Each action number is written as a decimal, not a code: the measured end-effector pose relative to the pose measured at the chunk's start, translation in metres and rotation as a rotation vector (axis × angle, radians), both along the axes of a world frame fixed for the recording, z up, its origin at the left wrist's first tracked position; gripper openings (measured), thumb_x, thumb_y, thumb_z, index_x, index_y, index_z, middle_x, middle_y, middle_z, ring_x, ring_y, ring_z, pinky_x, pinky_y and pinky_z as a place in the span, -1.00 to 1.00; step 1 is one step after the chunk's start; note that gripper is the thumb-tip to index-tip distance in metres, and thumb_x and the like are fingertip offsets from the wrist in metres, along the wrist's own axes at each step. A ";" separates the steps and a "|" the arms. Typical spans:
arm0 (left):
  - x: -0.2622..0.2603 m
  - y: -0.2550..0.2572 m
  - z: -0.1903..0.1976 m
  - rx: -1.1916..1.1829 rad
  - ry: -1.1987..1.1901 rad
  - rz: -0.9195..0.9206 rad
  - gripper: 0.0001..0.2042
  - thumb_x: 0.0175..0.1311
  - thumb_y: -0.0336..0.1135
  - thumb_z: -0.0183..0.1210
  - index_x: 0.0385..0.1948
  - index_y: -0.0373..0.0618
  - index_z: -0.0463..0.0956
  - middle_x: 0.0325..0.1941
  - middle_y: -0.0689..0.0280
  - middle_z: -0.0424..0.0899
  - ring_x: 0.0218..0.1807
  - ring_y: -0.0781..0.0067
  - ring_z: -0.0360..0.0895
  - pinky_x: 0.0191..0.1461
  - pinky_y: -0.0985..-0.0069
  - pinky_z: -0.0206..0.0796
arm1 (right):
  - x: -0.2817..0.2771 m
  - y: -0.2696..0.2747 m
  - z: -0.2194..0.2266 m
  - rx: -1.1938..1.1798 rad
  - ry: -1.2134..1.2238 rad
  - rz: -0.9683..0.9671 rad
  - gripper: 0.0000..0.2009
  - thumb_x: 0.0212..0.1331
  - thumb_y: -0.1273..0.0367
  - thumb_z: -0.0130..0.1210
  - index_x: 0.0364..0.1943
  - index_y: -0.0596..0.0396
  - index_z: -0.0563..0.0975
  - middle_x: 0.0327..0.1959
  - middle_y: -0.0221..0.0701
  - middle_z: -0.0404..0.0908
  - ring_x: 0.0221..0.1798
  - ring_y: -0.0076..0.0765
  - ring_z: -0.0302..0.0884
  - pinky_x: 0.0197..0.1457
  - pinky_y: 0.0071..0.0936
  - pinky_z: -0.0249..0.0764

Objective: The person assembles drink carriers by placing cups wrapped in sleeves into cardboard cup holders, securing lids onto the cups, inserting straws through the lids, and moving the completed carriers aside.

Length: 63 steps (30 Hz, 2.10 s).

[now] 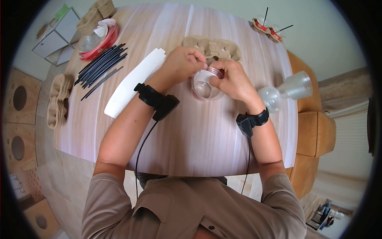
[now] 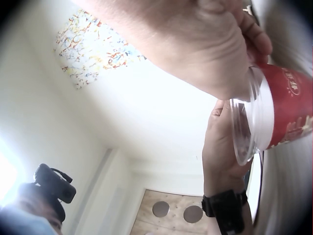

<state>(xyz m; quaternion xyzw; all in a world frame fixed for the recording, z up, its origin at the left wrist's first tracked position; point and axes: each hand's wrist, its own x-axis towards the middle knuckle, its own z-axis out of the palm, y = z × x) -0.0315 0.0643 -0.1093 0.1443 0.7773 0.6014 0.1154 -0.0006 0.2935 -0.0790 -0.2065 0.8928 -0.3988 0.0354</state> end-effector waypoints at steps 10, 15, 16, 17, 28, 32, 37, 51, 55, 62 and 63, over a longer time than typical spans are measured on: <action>0.007 0.006 0.009 0.159 -0.130 -0.013 -0.78 0.59 -0.22 0.29 -0.12 -0.19 0.78 -0.39 0.50 0.70 -0.29 0.69 0.55 -0.16 0.60 0.36 | 0.006 -0.006 0.008 0.112 0.074 -0.019 -0.73 0.08 0.52 0.37 -0.10 0.30 0.78 -0.33 -0.05 0.79 -0.28 -0.03 0.76 -0.09 -0.10 0.66; 0.005 -0.001 0.010 0.093 -0.082 -0.113 -0.84 0.55 -0.27 0.32 -0.15 -0.16 0.77 -0.42 0.54 0.63 -0.34 0.70 0.45 -0.22 0.58 0.21 | 0.011 -0.011 0.009 0.007 0.102 -0.151 -0.75 0.14 0.55 0.39 -0.07 0.26 0.76 -0.32 -0.12 0.81 -0.24 -0.05 0.79 -0.06 -0.15 0.69; 0.005 -0.001 0.009 0.094 -0.085 -0.113 -0.84 0.55 -0.27 0.32 -0.15 -0.16 0.77 -0.42 0.54 0.63 -0.34 0.70 0.45 -0.22 0.58 0.21 | 0.010 -0.010 0.007 0.008 0.099 -0.150 -0.75 0.14 0.55 0.39 -0.07 0.26 0.76 -0.32 -0.12 0.81 -0.24 -0.05 0.79 -0.06 -0.15 0.69; 0.004 0.000 0.007 0.096 -0.063 -0.111 -0.86 0.53 -0.29 0.33 -0.16 -0.15 0.77 -0.42 0.54 0.64 -0.33 0.70 0.45 -0.22 0.59 0.21 | 0.008 -0.008 0.005 0.040 0.114 -0.142 -0.76 0.16 0.54 0.40 -0.07 0.26 0.77 -0.33 -0.14 0.81 -0.25 -0.06 0.80 -0.07 -0.17 0.69; 0.009 -0.006 0.028 0.097 -0.083 -0.169 -0.84 0.52 -0.26 0.37 -0.12 -0.15 0.78 -0.30 0.52 0.70 -0.23 0.71 0.52 -0.13 0.62 0.30 | 0.002 -0.002 0.004 0.107 0.111 -0.086 -0.84 0.20 0.52 0.40 -0.15 0.26 0.78 -0.40 -0.20 0.78 -0.35 -0.17 0.74 -0.17 -0.24 0.66; 0.014 -0.021 0.037 -0.082 -0.114 -0.347 -0.62 0.45 -0.10 0.51 0.08 -0.18 0.74 -0.19 0.48 0.69 -0.14 0.61 0.58 0.00 0.56 0.42 | -0.001 0.001 0.000 0.074 0.112 -0.088 -0.88 0.20 0.51 0.40 -0.22 0.25 0.76 -0.44 -0.22 0.75 -0.39 -0.20 0.70 -0.20 -0.25 0.63; 0.008 -0.016 0.030 -0.195 0.044 -0.477 -0.39 0.31 -0.05 0.64 0.25 -0.23 0.63 -0.12 0.45 0.66 -0.10 0.55 0.59 0.04 0.50 0.44 | -0.003 0.003 -0.001 0.062 0.123 -0.097 -0.91 0.19 0.50 0.39 -0.28 0.25 0.73 -0.47 -0.24 0.73 -0.40 -0.22 0.70 -0.21 -0.25 0.63; 0.004 -0.010 0.017 0.045 -0.033 -0.508 -0.30 0.24 -0.16 0.68 0.34 -0.28 0.56 0.01 0.35 0.71 0.03 0.51 0.59 0.16 0.44 0.46 | -0.016 0.018 -0.010 0.000 0.098 -0.097 -0.87 0.21 0.46 0.42 -0.23 0.24 0.76 -0.44 -0.28 0.74 -0.39 -0.41 0.60 -0.22 -0.34 0.57; -0.003 -0.009 0.005 0.102 0.016 -0.498 -0.33 0.29 -0.21 0.63 0.35 -0.35 0.55 0.10 0.23 0.76 0.16 0.43 0.66 0.28 0.41 0.47 | -0.021 0.022 -0.012 -0.019 0.018 -0.123 -0.90 0.23 0.51 0.40 -0.21 0.23 0.76 -0.43 -0.45 0.69 -0.34 -0.54 0.55 -0.22 -0.44 0.51; -0.008 -0.005 0.002 0.038 0.066 -0.491 -0.38 0.36 -0.31 0.56 0.38 -0.39 0.53 -0.01 0.19 0.80 0.03 0.44 0.74 0.17 0.48 0.52 | -0.025 0.024 -0.014 -0.059 -0.028 -0.118 -0.94 0.27 0.55 0.37 -0.22 0.22 0.73 -0.41 -0.55 0.65 -0.31 -0.61 0.52 -0.18 -0.50 0.47; -0.007 -0.005 0.002 0.040 0.065 -0.486 -0.38 0.36 -0.31 0.56 0.38 -0.39 0.53 -0.01 0.19 0.80 0.03 0.44 0.74 0.17 0.48 0.52 | -0.025 0.023 -0.014 -0.057 -0.030 -0.114 -0.94 0.27 0.55 0.37 -0.22 0.22 0.73 -0.41 -0.55 0.65 -0.31 -0.61 0.52 -0.18 -0.50 0.47</action>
